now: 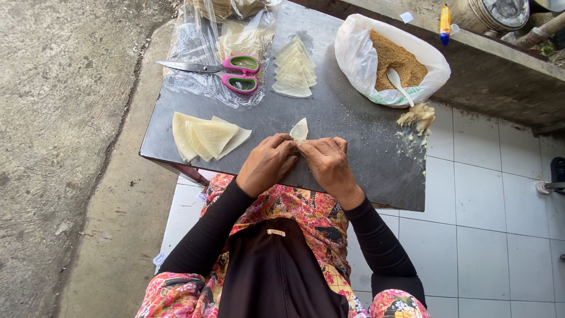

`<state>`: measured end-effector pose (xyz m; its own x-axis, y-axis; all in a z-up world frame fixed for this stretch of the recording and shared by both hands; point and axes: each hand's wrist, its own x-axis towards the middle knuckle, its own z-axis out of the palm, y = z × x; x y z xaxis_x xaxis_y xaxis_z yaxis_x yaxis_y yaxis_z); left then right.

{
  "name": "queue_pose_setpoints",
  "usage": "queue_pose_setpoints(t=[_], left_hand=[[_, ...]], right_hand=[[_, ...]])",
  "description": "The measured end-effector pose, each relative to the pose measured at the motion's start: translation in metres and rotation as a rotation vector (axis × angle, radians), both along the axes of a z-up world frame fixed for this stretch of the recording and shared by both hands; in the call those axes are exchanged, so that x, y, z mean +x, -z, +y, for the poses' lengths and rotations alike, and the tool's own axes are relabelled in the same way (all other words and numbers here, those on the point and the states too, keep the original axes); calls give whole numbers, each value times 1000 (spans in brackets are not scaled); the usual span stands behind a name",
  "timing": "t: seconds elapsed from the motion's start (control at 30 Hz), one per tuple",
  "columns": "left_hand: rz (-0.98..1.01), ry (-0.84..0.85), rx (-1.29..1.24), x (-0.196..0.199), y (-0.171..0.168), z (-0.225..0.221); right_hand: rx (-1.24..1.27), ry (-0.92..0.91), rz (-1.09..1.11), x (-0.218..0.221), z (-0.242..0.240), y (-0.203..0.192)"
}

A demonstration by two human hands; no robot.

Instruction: The person prepares small food rolls by taking a triangular wrapper, placing a small amount of filling using a spoon, and folding the wrapper into a roll.

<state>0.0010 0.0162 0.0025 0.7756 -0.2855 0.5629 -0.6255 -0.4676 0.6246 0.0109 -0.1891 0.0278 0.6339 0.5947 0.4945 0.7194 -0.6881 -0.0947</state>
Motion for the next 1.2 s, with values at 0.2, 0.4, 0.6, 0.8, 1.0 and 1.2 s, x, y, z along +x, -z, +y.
queue_pose_setpoints(t=[0.2, 0.4, 0.6, 0.8, 1.0, 1.2], left_hand=[[-46, -64, 51, 3, 9, -6], [-19, -43, -7, 7, 9, -7], [44, -65, -57, 9, 9, -6], [118, -139, -73, 23, 16, -14], [196, -177, -147, 32, 3, -14], [271, -165, -144, 36, -3, -11]], right_hand=[[19, -16, 7, -3, 3, -6], [-31, 12, -42, -2, 5, -2], [78, 50, 4, 9, 7, 3], [157, 153, 160, 15, 9, 3], [344, 235, 465, 35, 12, 3], [268, 204, 364, 25, 15, -1]])
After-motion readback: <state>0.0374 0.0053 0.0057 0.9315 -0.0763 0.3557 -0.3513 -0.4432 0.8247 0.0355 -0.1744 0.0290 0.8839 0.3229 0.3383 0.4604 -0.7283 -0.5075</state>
